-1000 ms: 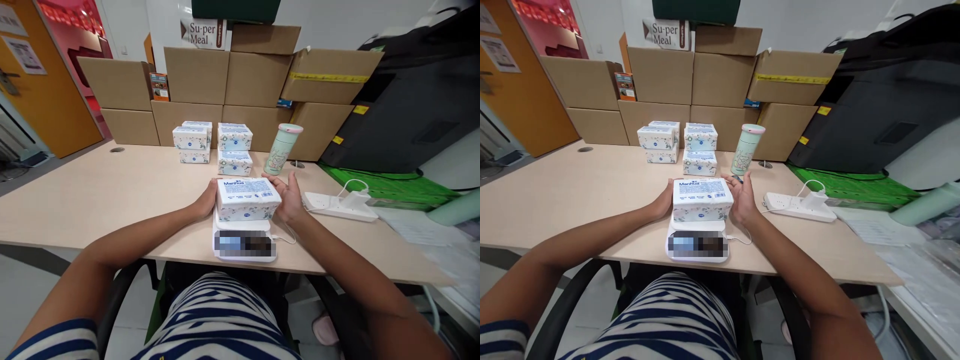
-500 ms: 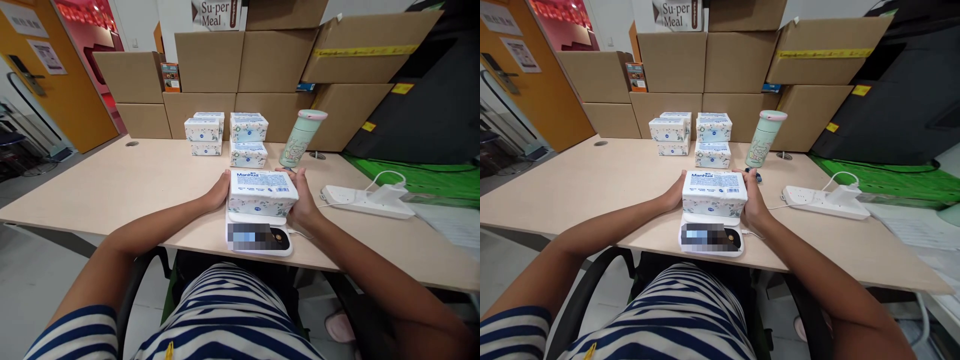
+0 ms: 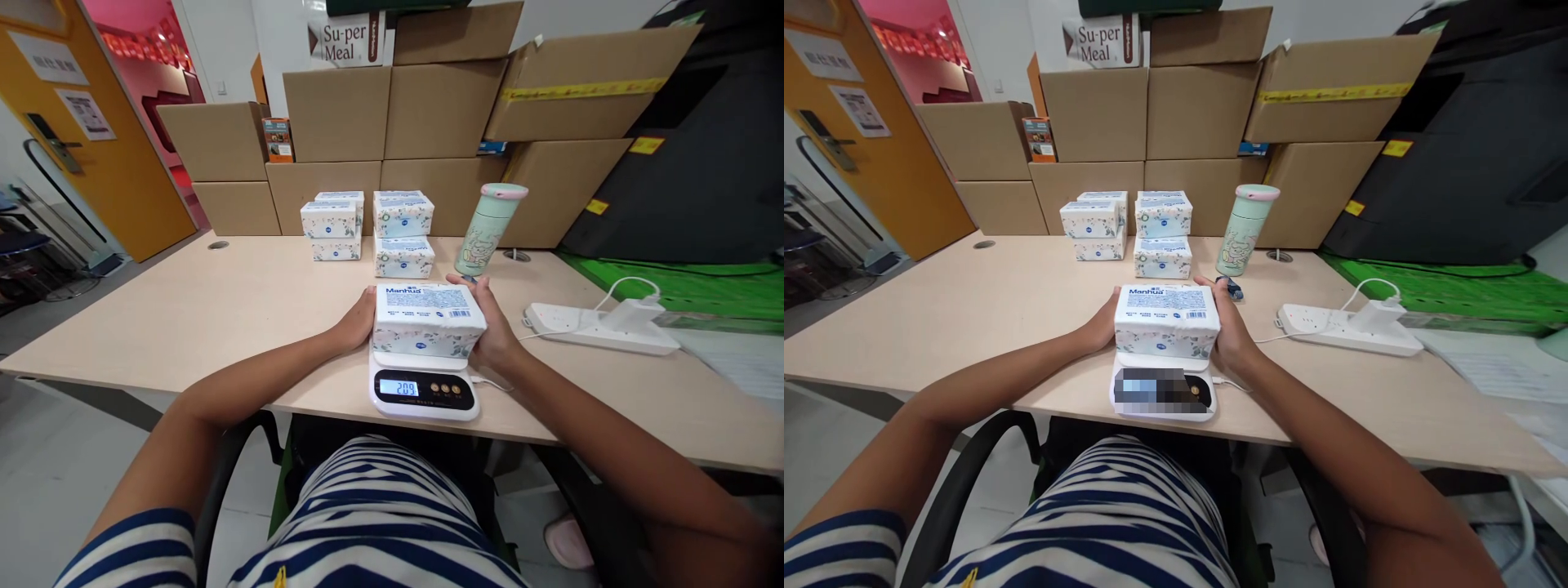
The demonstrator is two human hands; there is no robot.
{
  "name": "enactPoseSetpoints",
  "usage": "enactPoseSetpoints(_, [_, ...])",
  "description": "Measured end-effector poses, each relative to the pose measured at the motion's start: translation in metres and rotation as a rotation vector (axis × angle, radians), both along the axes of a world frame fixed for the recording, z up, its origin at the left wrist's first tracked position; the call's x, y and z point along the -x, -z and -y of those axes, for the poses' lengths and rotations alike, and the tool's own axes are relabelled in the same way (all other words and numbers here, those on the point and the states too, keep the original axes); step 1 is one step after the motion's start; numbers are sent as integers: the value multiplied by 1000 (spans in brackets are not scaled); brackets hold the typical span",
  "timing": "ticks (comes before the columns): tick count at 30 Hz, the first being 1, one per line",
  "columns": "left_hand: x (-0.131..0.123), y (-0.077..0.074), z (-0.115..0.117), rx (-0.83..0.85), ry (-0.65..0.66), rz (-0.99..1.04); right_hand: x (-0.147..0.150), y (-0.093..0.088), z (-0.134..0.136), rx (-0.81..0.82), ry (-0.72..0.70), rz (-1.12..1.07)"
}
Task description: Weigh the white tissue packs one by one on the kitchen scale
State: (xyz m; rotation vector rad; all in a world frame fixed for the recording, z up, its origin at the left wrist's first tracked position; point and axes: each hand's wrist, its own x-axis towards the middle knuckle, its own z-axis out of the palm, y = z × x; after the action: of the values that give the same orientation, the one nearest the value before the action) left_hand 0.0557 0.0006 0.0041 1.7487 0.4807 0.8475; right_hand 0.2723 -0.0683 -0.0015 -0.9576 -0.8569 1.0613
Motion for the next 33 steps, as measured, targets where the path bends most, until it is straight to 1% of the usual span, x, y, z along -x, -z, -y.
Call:
enactPoseSetpoints(6, [2, -2, 3, 0, -23, -12, 0, 0, -2, -12, 0, -32])
enactPoseSetpoints(10, [2, 2, -1, -16, -42, 15, 0, 0, -4, -12, 2, -54])
enactPoseSetpoints(13, [1, 4, -4, -19, -26, 30, -1, 0, -5, -14, -4, -48])
enactPoseSetpoints(17, [0, 4, -6, 20, -46, 28, -2, 1, -4, -5, -14, -33])
enactPoseSetpoints(21, [0, 5, -11, 31, -51, 42, -5, -1, -5, 0, 19, -17])
enactPoseSetpoints(23, [2, 7, -16, 83, -109, 19, -10, -4, -7, -35, 50, 15])
enactPoseSetpoints(26, [8, 10, -23, 148, -264, -46, -19, -7, -11, -94, 108, 63])
enactPoseSetpoints(27, [9, 11, -24, 146, -274, -59, -21, -7, -13, -102, 126, 72])
enactPoseSetpoints(28, [10, 11, -25, 135, -247, -62, -23, -7, -14, -103, 141, 75])
enactPoseSetpoints(31, [12, 9, -24, 89, -37, -33, -21, -4, -15, -90, 150, 70])
enactPoseSetpoints(33, [12, 8, -22, 68, 37, -13, -18, -2, -15, -88, 129, 60])
